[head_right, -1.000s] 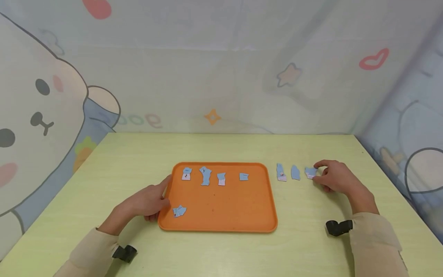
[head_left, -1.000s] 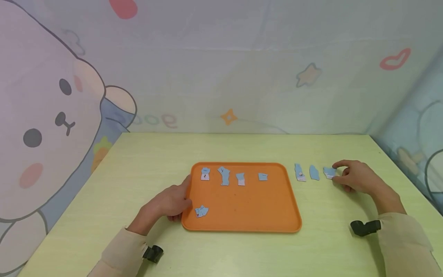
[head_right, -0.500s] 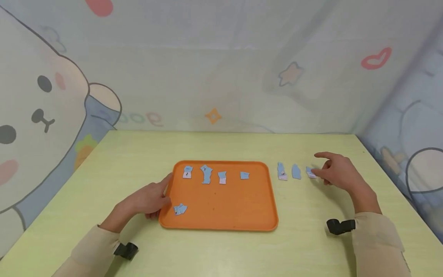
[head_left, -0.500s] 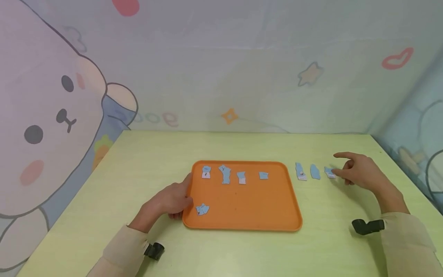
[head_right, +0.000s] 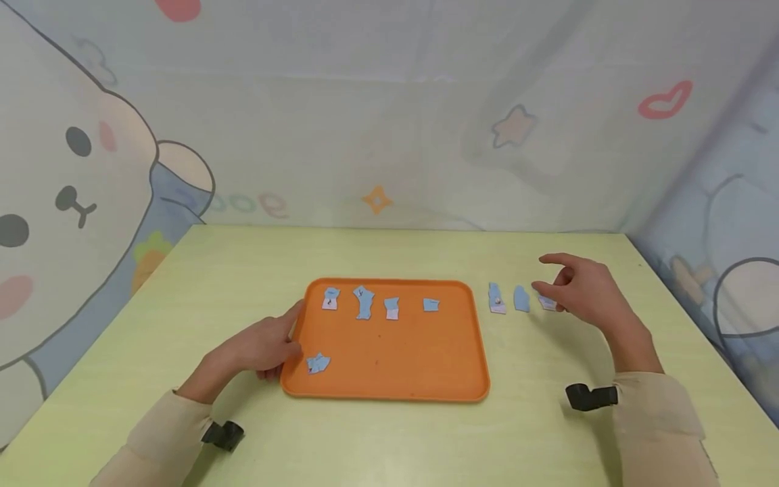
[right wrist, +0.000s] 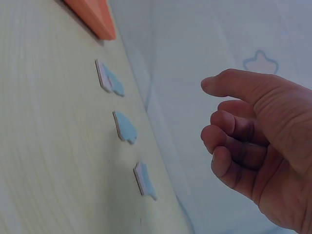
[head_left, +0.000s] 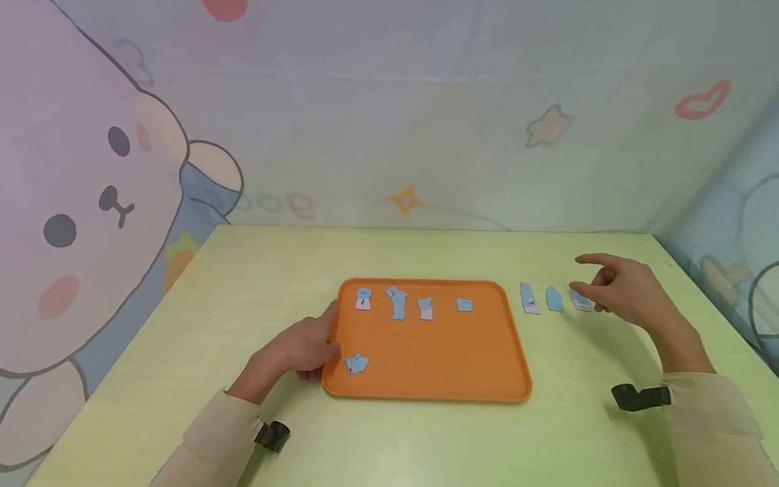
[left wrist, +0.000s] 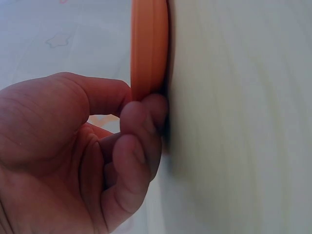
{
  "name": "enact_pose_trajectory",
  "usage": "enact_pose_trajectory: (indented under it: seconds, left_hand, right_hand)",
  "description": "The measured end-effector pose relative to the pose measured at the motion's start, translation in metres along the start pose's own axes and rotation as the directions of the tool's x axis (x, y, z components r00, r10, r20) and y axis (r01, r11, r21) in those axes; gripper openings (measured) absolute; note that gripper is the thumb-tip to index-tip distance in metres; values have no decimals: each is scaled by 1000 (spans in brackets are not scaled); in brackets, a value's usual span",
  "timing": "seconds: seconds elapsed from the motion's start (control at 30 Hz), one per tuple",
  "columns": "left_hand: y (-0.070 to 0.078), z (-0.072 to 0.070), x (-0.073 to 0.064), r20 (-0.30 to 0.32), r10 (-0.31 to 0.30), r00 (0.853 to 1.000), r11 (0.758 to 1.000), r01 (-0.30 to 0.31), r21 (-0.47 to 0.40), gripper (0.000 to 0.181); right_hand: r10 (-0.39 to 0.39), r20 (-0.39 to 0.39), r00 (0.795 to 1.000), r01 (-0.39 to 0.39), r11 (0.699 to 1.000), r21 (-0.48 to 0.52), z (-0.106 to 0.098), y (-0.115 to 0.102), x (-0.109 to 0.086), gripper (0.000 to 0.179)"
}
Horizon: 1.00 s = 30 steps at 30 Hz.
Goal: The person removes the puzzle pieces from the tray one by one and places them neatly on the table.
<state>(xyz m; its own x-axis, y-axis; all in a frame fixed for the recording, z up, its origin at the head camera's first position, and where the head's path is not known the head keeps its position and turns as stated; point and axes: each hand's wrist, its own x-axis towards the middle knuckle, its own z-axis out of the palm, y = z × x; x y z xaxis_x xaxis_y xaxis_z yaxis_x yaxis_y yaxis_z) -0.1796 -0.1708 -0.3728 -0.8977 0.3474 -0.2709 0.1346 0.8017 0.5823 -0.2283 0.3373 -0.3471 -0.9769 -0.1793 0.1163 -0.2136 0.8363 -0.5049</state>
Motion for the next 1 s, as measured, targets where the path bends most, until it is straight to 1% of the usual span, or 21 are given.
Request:
enact_pose_trajectory:
  seconds: [0.13,0.33,0.5,0.67,0.77,0.83,0.93,1.0]
  left_hand:
    - [-1,0,0,3,-3,1000,1000,3,0,64]
    - [0,0,1,7,-11,1000,1000,11,5,66]
    - [-1,0,2,10,-19,1000,1000,19,3,68]
    - [-1,0,2,7,-6,1000,1000,6,6,64]
    - [0,0,2,5,-10,1000,1000,10,7,62]
    - [0,0,2,5,-14,1000,1000,14,9,60]
    - [0,1,3,8,-34,999,999,34,23,65]
    - [1,1,2,10,-42,999,999,42,27,68]
  right_hand:
    - [8,-5,1000,-8,1000,15,2,-15,0,57]
    - [-4,30,1000,2,998,58,10,-35,1,54]
    - [-44,66,997,38,995,91,20,-50,2,51]
    - [-79,98,992,67,990,125,31,-66,2,48]
    - [-91,114,989,74,987,146,38,-78,1,43]
    - [-94,121,988,76,986,147,43,-86,0,40]
    - [-98,133,986,82,988,127,50,-98,-1,37]
    - [-121,133,984,106,988,113,55,-105,-2,37]
